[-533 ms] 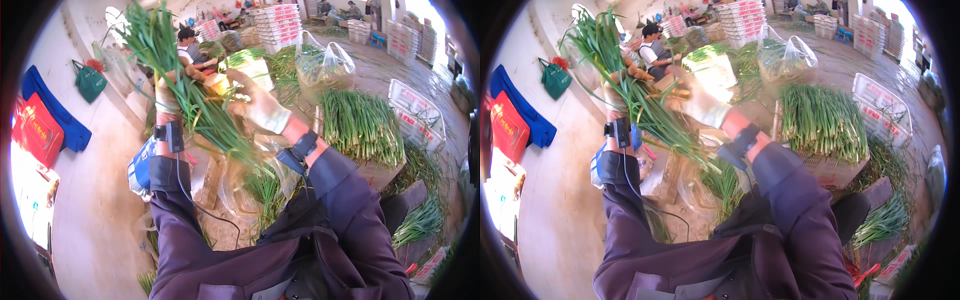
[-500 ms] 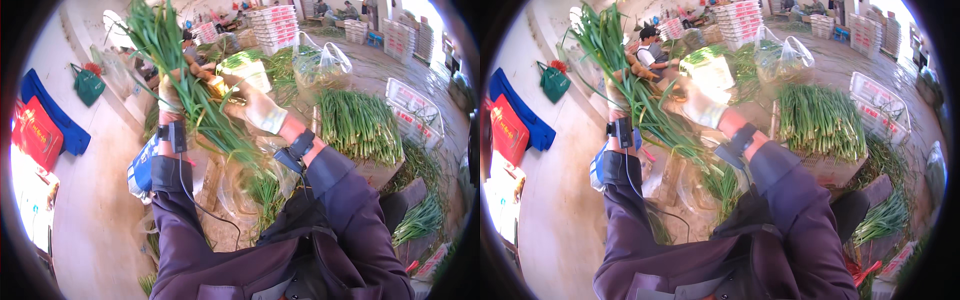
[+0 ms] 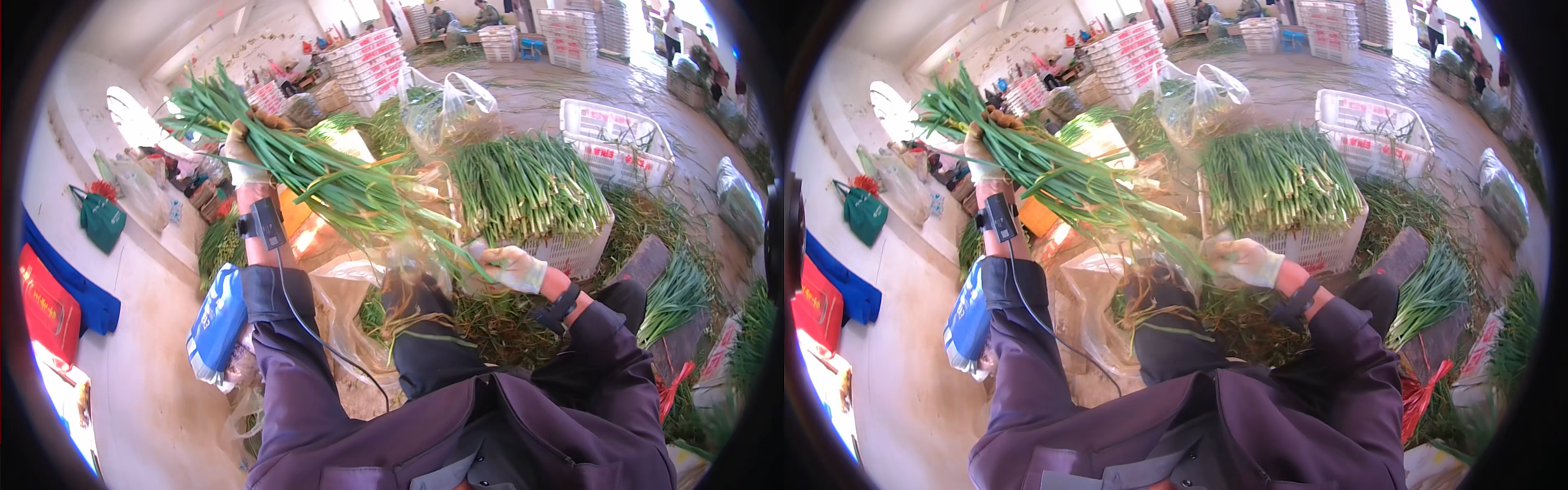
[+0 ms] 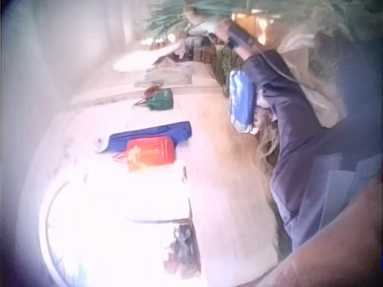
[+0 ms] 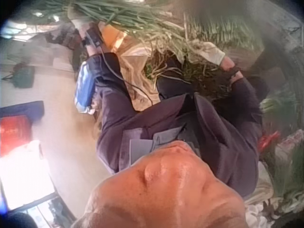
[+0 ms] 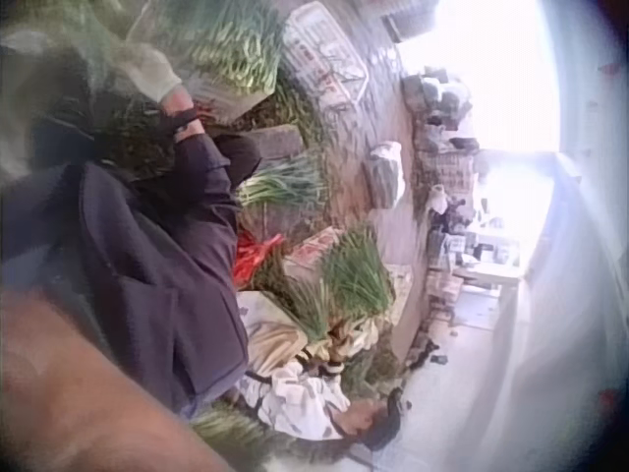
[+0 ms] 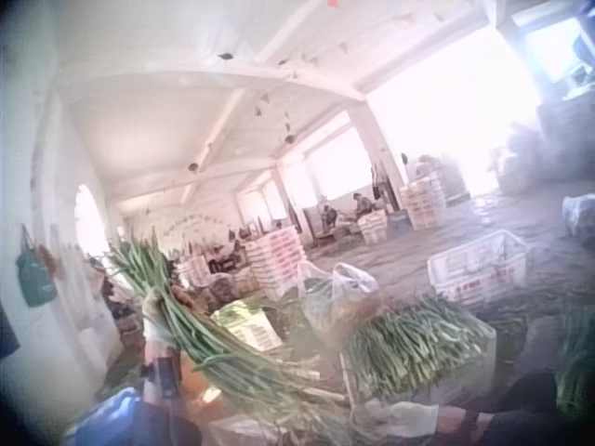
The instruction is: The person sorts green onions by hand, stripping away damaged outer layers and arranging the stalks before placing them into a plastic bag or a crate.
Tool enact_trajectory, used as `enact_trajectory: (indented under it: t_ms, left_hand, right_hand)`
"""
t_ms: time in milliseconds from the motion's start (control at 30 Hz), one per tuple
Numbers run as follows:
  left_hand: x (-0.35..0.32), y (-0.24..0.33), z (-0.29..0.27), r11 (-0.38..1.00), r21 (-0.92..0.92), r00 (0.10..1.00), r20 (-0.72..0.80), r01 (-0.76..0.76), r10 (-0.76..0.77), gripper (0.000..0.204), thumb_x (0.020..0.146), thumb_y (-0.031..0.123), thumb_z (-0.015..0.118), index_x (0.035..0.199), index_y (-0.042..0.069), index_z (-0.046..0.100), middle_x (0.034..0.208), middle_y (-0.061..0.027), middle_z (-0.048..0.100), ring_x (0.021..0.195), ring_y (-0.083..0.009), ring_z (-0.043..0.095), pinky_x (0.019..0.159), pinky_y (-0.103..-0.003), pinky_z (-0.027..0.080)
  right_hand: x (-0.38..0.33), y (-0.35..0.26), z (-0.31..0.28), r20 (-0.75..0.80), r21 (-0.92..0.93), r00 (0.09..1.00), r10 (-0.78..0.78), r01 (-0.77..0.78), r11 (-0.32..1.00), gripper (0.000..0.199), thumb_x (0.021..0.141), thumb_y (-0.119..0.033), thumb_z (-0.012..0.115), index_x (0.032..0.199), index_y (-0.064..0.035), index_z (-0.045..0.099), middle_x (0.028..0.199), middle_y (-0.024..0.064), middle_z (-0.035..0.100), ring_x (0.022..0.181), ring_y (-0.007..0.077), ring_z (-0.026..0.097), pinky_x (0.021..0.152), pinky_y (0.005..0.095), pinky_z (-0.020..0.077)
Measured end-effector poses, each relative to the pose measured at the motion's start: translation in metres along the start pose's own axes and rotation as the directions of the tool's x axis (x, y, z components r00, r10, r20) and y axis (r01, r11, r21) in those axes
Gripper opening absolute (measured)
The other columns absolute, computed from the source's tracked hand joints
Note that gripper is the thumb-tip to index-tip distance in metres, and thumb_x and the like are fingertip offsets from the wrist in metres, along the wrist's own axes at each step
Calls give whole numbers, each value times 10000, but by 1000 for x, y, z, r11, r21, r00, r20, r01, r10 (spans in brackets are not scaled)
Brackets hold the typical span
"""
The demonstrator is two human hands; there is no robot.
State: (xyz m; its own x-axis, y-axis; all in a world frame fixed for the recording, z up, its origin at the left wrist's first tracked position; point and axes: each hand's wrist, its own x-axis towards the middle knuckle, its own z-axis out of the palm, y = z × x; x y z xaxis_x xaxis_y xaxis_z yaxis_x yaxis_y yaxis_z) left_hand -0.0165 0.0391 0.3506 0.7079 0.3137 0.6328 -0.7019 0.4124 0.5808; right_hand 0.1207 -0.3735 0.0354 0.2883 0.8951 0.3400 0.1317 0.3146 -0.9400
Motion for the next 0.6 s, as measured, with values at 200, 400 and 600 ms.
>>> enact_trajectory:
  t_ms: [200,400,600]
  left_hand:
    - [-11,-34,17,997,5,997,15,-79,79,191,924,199,567,1004,36,628,859,-64,640,810,-200,574,823,-390,502]
    - [-27,-99,92,934,268,907,-284,-237,312,226,938,216,516,940,19,626,826,-132,666,778,-266,659,765,-385,562]
    - [-79,-156,107,936,278,791,-513,-216,334,242,918,215,570,938,-8,663,797,-137,657,698,-246,636,668,-358,547]
  right_hand:
    - [21,-36,-22,-459,-68,885,-76,50,996,440,1030,-353,618,1322,-26,589,1041,66,719,844,129,657,760,305,572]
    - [67,79,-67,-561,-227,724,-402,333,915,615,1020,-48,531,1577,-22,274,1286,148,623,979,206,671,990,405,524]
    - [63,138,-36,-541,-492,818,-196,-119,863,716,903,-522,554,1472,-94,478,1214,158,646,981,288,641,866,395,529]
